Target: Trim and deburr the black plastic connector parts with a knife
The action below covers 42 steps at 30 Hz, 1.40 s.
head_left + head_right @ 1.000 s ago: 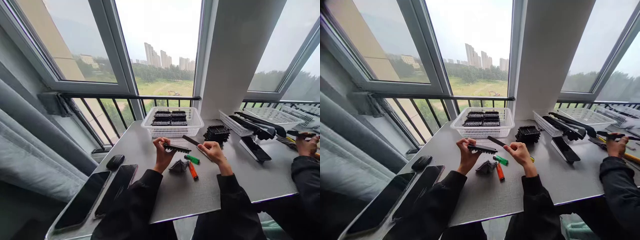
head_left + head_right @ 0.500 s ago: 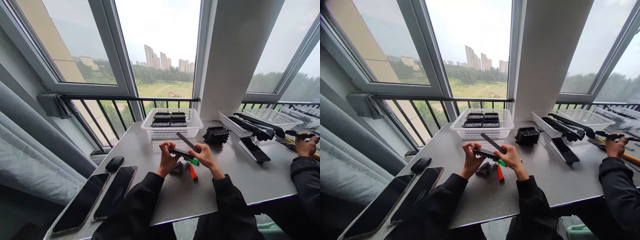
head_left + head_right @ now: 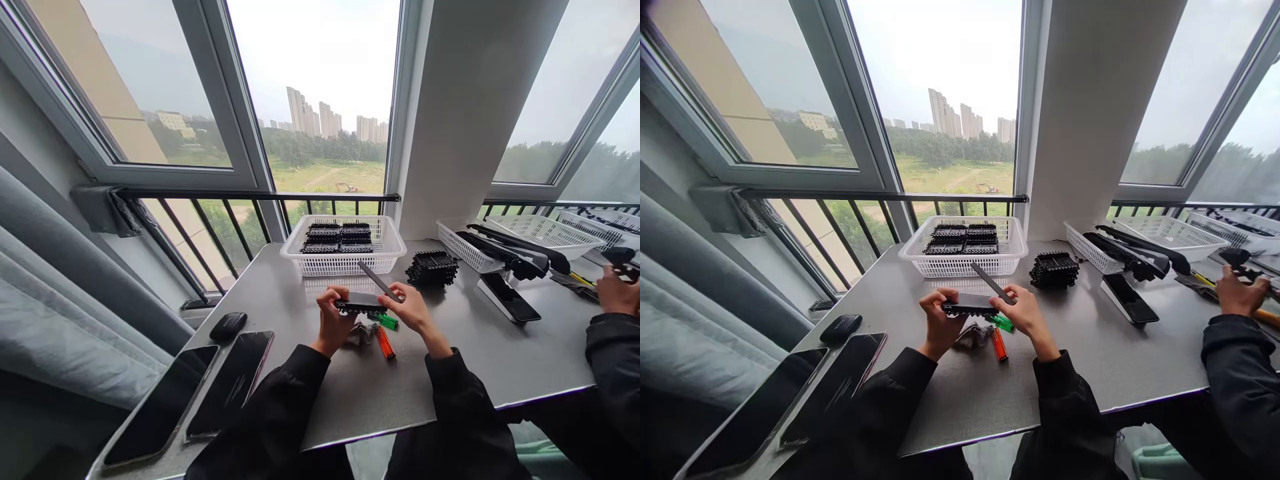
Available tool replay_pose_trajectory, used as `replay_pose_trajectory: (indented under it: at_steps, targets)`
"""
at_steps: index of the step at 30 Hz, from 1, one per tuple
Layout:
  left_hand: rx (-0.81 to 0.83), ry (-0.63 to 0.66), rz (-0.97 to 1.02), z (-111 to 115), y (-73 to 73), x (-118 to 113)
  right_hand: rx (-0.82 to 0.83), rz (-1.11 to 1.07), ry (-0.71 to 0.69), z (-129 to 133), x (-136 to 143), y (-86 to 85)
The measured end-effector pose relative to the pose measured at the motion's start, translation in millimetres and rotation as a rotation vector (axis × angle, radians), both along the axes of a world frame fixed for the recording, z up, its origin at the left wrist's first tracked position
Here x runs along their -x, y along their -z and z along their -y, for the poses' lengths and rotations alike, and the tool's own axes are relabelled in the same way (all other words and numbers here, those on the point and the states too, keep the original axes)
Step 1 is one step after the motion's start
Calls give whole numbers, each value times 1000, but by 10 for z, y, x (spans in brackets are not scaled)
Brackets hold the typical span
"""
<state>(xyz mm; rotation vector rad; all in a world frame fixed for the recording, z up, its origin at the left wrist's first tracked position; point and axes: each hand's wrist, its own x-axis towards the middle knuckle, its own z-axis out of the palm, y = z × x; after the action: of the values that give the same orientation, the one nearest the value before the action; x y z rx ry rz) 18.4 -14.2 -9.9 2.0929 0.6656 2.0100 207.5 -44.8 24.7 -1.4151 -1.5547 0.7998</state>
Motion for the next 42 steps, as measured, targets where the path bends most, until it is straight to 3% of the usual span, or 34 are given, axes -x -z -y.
replay_pose_trajectory:
  at_steps: [4,7,10,15,17,19,22,28,33,37,42]
  targets:
    - [-99,-69,-8,11,-32,27,280,-346,-108,6,-30,4]
    - [-109,-114,-72,16,-30,37,292,-511,-93,3,-8,-13]
    - [109,-67,-92,4,-16,27,160,-591,18,-30,-1,-6]
    - [653,467,158,-24,-42,-21,21,-575,150,-86,-18,69]
    - [797,501,241,-25,-74,-23,-4,-529,132,-91,-10,94]
    - [863,436,270,-28,-98,-12,-32,-458,76,-91,4,113]
    - [848,336,275,-60,-97,17,-71,-342,48,-90,8,133]
    - [715,174,236,-162,-43,100,-184,-180,211,-91,-146,146]
    - [636,130,158,-164,-45,144,-247,71,280,-37,-267,91]
    - [606,134,118,-160,-45,157,-267,419,225,41,-277,17]
    - [561,125,13,-135,-46,144,-275,610,176,81,-245,-13]
